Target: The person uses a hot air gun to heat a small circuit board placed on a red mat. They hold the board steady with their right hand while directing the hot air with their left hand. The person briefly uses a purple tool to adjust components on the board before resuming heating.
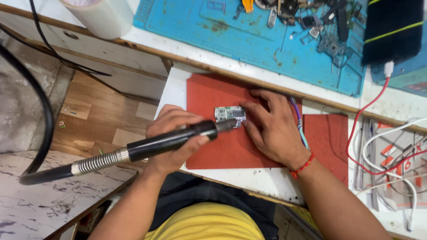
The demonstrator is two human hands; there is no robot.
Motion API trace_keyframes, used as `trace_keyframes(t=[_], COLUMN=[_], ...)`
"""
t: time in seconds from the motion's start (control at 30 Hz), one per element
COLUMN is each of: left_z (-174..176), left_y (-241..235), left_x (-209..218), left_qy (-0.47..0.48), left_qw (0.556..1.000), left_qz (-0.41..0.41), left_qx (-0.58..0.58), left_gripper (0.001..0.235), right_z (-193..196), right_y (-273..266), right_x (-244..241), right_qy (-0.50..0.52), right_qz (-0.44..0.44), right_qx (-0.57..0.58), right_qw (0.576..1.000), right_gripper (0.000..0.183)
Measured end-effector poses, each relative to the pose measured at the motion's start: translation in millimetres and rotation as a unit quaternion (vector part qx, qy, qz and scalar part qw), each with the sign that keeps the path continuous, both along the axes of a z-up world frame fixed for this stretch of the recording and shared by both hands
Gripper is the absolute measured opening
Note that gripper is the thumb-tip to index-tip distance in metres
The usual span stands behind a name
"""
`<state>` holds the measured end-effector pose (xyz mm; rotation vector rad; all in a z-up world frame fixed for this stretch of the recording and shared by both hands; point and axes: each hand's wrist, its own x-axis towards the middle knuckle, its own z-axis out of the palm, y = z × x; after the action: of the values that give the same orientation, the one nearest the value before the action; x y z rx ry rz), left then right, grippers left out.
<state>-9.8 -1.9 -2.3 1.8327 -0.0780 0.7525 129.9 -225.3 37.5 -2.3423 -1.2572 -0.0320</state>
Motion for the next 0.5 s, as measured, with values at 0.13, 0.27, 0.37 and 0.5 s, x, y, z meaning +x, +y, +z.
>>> trace_keyframes(t=[0.13,0.27,0.37,0.5], left_z=[-4.8,2.7,3.3,3.7], left_y=[-7.3,-9.2,-6.8,-6.1], left_x=[0.9,1.4,5.0,5.3], left_qy=[0.125,0.037,0.061,0.075], left_qw=[0.974,0.990,0.983,0.994], left_qz=[0.152,0.118,0.143,0.074], left_qx=[-0.109,-0.065,-0.097,-0.025], left_gripper=[0.025,0.028,0.028,0.031], right_z=[0.0,2.9,-2.1,-14.9], right_y=[1.2,3.8,3.7,-0.3], right_x=[-4.1,-3.1,2.0,3.8], right_qy=[0.016,0.029,0.038,0.037], right_qz=[-0.026,-0.035,-0.036,-0.042], right_qx=[0.028,0.026,0.018,0.005], right_qw=[0.999,0.999,0.998,0.998], right_gripper=[0.038,0.040,0.041,0.041])
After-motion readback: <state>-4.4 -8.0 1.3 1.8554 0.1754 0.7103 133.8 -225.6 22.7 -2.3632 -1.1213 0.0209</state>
